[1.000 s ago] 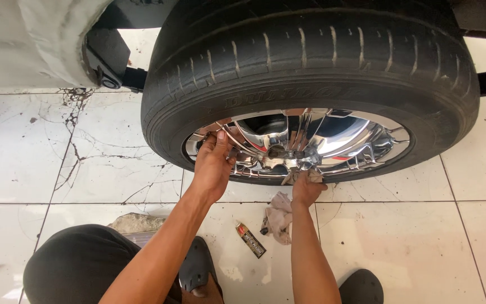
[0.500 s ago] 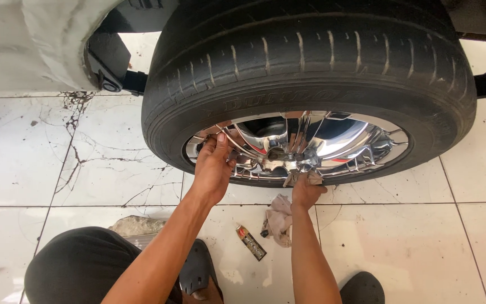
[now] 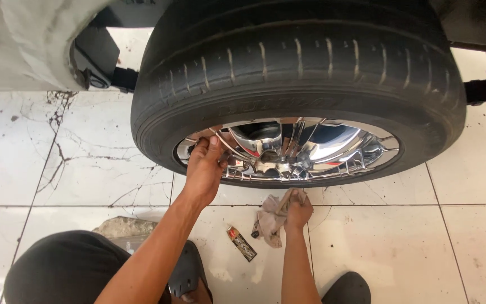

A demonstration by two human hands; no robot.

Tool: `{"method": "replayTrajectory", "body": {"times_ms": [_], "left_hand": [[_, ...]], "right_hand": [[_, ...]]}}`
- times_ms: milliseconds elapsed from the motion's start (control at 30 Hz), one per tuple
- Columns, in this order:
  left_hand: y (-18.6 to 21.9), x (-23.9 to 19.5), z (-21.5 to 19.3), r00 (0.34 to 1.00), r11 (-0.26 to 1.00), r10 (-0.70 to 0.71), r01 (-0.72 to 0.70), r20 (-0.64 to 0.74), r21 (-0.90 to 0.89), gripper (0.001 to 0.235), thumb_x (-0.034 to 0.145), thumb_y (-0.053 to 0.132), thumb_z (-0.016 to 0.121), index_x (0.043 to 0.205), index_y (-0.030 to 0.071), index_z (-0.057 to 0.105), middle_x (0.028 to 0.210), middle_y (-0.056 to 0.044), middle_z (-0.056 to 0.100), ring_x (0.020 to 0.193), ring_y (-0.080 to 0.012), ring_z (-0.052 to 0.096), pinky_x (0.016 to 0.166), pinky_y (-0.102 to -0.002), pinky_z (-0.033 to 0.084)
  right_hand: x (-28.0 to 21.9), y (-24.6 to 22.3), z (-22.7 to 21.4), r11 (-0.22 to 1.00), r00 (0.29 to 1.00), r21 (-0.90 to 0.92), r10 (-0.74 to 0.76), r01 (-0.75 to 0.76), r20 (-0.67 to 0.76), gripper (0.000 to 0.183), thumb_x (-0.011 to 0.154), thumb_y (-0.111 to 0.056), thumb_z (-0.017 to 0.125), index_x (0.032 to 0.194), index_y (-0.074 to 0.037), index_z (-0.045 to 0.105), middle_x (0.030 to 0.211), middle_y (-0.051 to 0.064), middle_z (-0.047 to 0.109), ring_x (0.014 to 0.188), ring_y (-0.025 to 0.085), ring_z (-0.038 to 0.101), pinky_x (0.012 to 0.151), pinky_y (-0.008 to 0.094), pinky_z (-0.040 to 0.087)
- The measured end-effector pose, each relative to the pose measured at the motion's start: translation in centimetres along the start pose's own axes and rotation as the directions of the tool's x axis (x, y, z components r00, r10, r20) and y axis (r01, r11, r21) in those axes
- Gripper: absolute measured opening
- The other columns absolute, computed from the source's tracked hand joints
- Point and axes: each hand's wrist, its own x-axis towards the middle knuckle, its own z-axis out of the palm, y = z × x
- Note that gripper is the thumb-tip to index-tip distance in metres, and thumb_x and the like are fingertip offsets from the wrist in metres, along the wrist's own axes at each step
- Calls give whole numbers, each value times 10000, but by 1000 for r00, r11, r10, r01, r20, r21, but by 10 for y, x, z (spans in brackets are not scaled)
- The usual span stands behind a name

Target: The person kneels beside a car and wipes the chrome wheel rim with a cloth. They repeatedly rub the rim surface and wipe the cloth, continuing the same motion around the wheel.

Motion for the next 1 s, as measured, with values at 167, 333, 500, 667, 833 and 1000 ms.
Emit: {"method": "replayTrajectory", "body": {"times_ms": [167, 333, 500, 667, 833, 1000], "left_hand": [[-1, 1, 3, 1000, 1000, 14, -14, 20, 0, 280, 1078, 341, 488, 1220, 114, 569, 1179, 2, 689, 961, -91, 588, 774, -292, 417], [1, 2, 1, 998, 998, 45, -47, 44, 38, 313, 1080, 362, 495, 1223, 100, 586, 1153, -17, 706, 925, -99, 584, 768, -293, 431], [-3, 5, -1, 997, 998, 55, -57, 55, 26, 312, 1074, 360, 507, 1223, 96, 583, 1153, -20, 708, 917, -96, 587, 762, -291, 430], [-5, 9, -4, 997, 998, 63, -63, 51, 7, 318, 1065, 363, 514, 1214, 90, 581, 1163, -24, 717, 901, -101, 587, 763, -297, 437], [-10, 9, -6, 998, 999, 45, -44, 35, -16, 330, 1054, 367, 534, 1226, 88, 575, 1192, -14, 707, 969, -81, 593, 780, -284, 409], [-7, 6, -5, 994, 997, 76, -76, 74, -3, 360, 1067, 391, 549, 1230, 73, 588, 1160, -28, 704, 887, -110, 571, 769, -297, 408]], "right_hand": [[-20, -60, 19, 981, 986, -168, -114, 93, -121, 211, 1046, -199, 591, 1036, -16, 695, 888, 60, 695, 773, 136, 620, 664, 248, 497], [-6, -49, 16, 979, 968, 154, -98, 136, -230, 69, 967, -72, 548, 951, -12, 519, 773, 69, 608, 621, 174, 520, 455, 279, 391], [-11, -87, 28, 949, 925, 145, -225, 279, -307, 125, 969, -72, 658, 1053, -47, 571, 949, 31, 664, 767, 105, 629, 593, 237, 529], [6, -125, 34, 885, 859, 117, -395, 451, -324, 130, 992, -80, 704, 1095, -18, 655, 994, 45, 671, 785, 118, 603, 592, 274, 491], [61, -78, 37, 838, 816, 213, -379, 503, -436, 420, 905, 111, 696, 1145, -45, 388, 1193, 71, 538, 1010, 169, 612, 826, 251, 610], [50, -59, 57, 960, 848, 61, -211, 273, -486, 641, 753, 169, 718, 1149, -87, 283, 1236, 125, 405, 1036, 199, 583, 855, 250, 595]]}}
